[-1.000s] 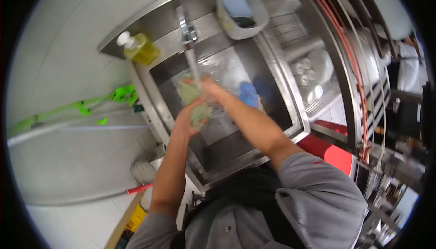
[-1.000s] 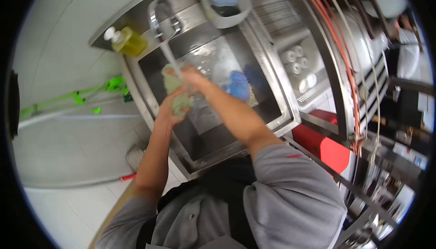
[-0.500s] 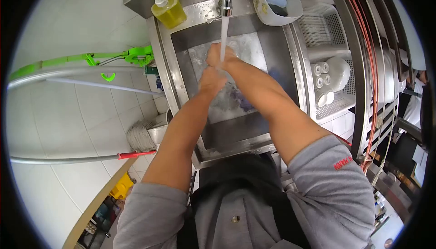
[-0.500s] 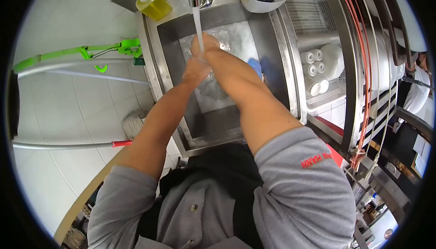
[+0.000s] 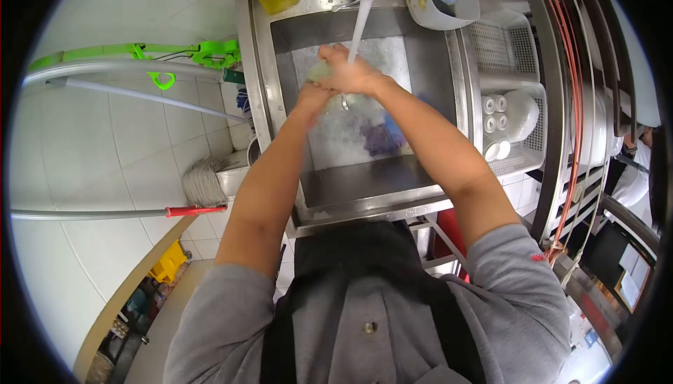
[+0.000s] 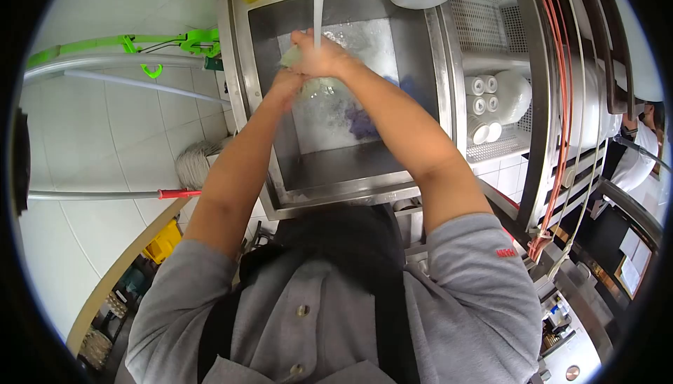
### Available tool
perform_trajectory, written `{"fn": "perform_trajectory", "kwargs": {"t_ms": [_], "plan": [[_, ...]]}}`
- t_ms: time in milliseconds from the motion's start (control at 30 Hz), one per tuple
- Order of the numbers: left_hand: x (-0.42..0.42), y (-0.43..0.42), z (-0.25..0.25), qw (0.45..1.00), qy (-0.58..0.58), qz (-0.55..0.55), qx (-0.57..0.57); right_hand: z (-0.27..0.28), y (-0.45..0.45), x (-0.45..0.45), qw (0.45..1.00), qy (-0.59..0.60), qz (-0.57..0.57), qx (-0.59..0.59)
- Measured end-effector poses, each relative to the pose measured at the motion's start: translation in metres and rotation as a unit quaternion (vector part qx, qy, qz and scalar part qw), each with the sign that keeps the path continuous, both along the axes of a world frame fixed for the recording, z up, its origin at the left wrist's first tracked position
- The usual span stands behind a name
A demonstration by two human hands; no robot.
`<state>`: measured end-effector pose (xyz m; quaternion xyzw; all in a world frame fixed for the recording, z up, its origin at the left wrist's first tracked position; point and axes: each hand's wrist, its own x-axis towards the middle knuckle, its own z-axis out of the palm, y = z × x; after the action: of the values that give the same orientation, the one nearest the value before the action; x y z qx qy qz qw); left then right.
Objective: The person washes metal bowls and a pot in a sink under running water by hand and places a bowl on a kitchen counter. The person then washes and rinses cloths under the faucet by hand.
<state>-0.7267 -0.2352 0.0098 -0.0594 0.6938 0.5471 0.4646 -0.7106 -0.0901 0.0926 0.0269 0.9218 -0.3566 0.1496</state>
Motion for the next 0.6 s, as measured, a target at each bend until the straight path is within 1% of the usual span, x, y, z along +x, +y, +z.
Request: {"fn": "perform_trajectory", "kwargs": {"t_ms": [33, 67, 100, 133, 200, 233, 267, 300, 333, 400, 433, 500, 533, 567, 600], "plan": [[0.001, 0.000, 0.012, 1.000, -0.001, 0.001, 0.001, 0.006, 0.003, 0.000, 1.000, -0.001, 0.001, 0.001], [0.007, -0.001, 0.022, 0.998, -0.033, 0.023, 0.039, 0.010, 0.005, 0.002, 1.000, -0.004, 0.020, -0.007], [0.010, -0.001, 0.027, 0.994, -0.063, 0.044, 0.078, 0.015, 0.007, 0.001, 0.999, -0.004, 0.038, -0.015], [0.011, -0.001, 0.028, 0.994, -0.064, 0.042, 0.079, 0.019, 0.010, 0.000, 0.999, -0.005, 0.036, -0.013], [0.013, 0.002, 0.029, 0.970, -0.152, 0.102, 0.161, 0.030, 0.014, 0.001, 0.993, 0.009, -0.013, -0.113], [0.014, 0.000, 0.028, 0.970, -0.151, 0.100, 0.165, 0.033, 0.017, 0.005, 0.994, 0.011, -0.014, -0.109], [0.015, -0.005, 0.023, 0.935, -0.181, 0.124, 0.278, 0.034, 0.018, 0.009, 0.973, -0.025, -0.069, -0.218], [0.012, -0.007, 0.021, 0.886, -0.204, 0.146, 0.390, 0.034, 0.023, 0.010, 0.937, -0.057, -0.120, -0.322], [0.013, -0.009, 0.018, 0.885, -0.200, 0.147, 0.395, 0.030, 0.024, 0.013, 0.939, -0.055, -0.116, -0.319], [0.012, -0.011, 0.023, 0.810, -0.216, 0.185, 0.513, 0.026, 0.025, 0.018, 0.917, -0.039, -0.142, -0.371], [0.008, -0.013, 0.025, 0.808, -0.210, 0.186, 0.518, 0.025, 0.026, 0.019, 0.919, -0.035, -0.136, -0.369], [0.001, -0.008, 0.044, 0.765, -0.289, 0.282, 0.502, 0.032, 0.028, 0.023, 0.954, -0.030, -0.044, -0.296], [-0.002, -0.001, 0.041, 0.764, -0.285, 0.283, 0.505, 0.026, 0.028, 0.028, 0.962, 0.013, 0.000, -0.273], [-0.009, 0.011, 0.030, 0.819, -0.226, 0.314, 0.423, 0.023, 0.028, 0.036, 0.962, 0.015, 0.004, -0.271], [-0.014, 0.020, 0.029, 0.863, -0.165, 0.340, 0.335, 0.022, 0.027, 0.047, 0.964, 0.026, 0.005, -0.263]]}}
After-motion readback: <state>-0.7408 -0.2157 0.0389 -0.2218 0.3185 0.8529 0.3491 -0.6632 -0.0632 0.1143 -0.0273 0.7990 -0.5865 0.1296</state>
